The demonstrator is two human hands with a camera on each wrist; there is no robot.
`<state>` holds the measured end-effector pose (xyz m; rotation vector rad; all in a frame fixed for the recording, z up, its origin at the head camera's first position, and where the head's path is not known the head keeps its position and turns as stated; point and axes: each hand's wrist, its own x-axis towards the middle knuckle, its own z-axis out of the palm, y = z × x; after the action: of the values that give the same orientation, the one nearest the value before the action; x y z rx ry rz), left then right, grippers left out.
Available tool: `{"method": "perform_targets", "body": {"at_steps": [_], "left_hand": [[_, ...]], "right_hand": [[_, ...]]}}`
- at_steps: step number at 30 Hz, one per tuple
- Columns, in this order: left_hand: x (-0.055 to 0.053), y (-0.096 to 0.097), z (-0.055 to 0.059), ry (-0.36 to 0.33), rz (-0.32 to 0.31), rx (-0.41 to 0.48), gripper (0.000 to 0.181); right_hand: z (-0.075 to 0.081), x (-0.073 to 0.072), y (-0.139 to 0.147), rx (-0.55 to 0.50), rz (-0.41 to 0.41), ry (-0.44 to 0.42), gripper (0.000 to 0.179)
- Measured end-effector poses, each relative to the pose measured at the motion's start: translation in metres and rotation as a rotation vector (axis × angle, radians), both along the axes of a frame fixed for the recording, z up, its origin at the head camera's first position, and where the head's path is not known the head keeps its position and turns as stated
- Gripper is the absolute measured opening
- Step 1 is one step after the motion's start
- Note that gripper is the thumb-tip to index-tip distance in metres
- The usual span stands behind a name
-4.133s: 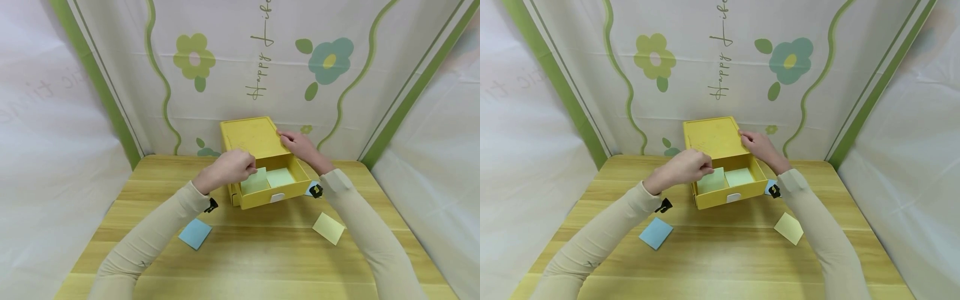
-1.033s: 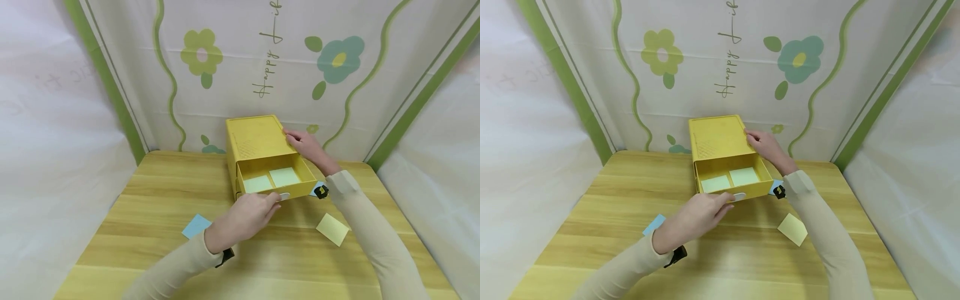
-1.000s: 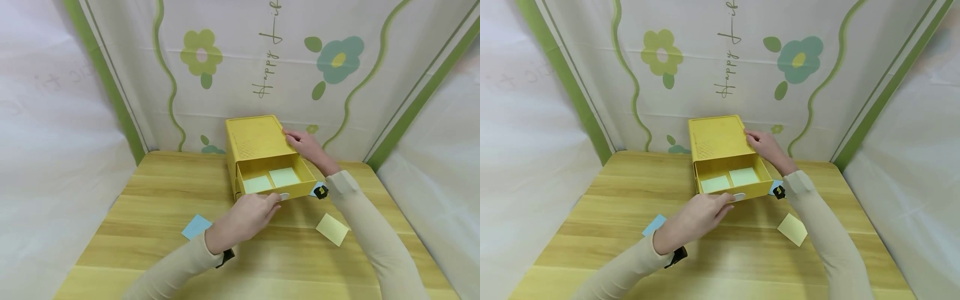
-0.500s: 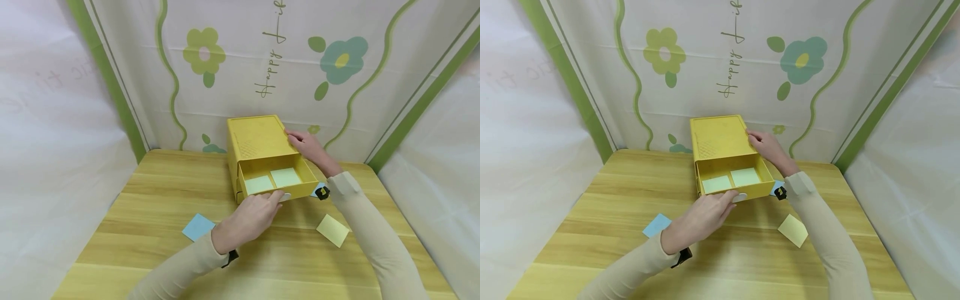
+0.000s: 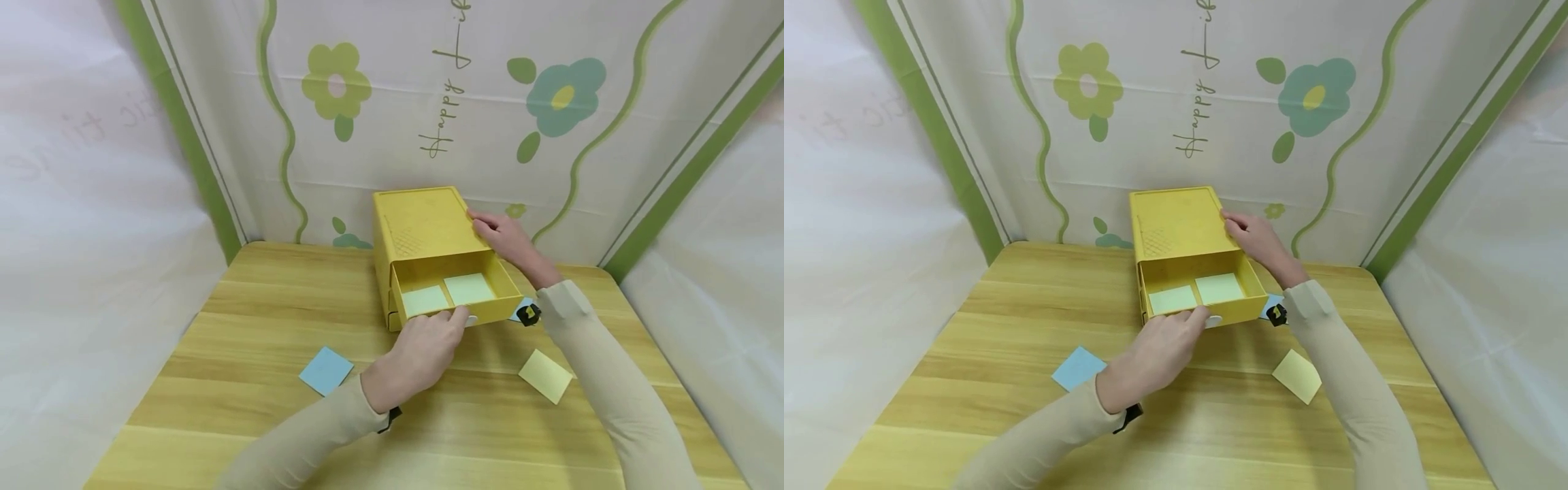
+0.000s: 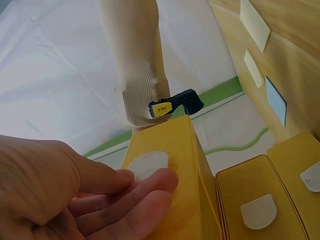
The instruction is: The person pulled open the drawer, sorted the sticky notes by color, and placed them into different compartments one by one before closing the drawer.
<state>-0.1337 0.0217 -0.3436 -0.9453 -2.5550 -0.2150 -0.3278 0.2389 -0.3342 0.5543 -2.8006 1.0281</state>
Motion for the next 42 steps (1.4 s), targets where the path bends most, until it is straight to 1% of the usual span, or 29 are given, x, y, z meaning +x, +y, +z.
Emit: {"method": "perform_targets", "body": {"at_steps": [5,10,14,17,23,29,31,36,42], "left_hand": [[0.0002,0.0038,-0.001,0.055,0.026,-0.016,0.02],[0.0012,0.0041,-0.0022,0.077,0.046,-0.007,0.015],[0.0017,0.0044,-0.0043,0.125,0.058,-0.003,0.011],[0.0017,0.0047,-0.0057,0.155,0.064,0.001,0.01],[0.0015,0.0035,-0.008,0.178,0.064,-0.007,0.012],[-0.0005,0.0024,-0.0081,0.222,0.068,0.0,0.008],[-0.0015,0.0024,-0.0076,0.222,0.067,-0.001,0.007],[-0.0039,0.0015,-0.0057,0.195,0.06,-0.006,0.006],[-0.0063,-0.0007,-0.0047,0.17,0.05,-0.001,0.005]], "right_hand": [[-0.0008,-0.0008,0.0005,0.009,-0.013,0.012,0.044],[-0.0007,-0.0008,-0.0006,0.007,-0.006,0.014,0.044],[-0.0003,0.0003,0.0,-0.008,0.003,0.003,0.044],[-0.0003,0.0007,0.0008,-0.012,0.0,0.0,0.045],[0.0001,0.0011,0.0004,0.012,0.003,-0.012,0.046],[0.0018,0.0018,0.0001,0.006,0.017,-0.02,0.047],[0.0025,0.0022,0.0002,0.001,0.017,-0.016,0.047],[0.0019,0.0013,0.0008,0.006,0.011,-0.001,0.046],[0.001,0.0007,0.0009,0.032,0.018,-0.016,0.048]]}}
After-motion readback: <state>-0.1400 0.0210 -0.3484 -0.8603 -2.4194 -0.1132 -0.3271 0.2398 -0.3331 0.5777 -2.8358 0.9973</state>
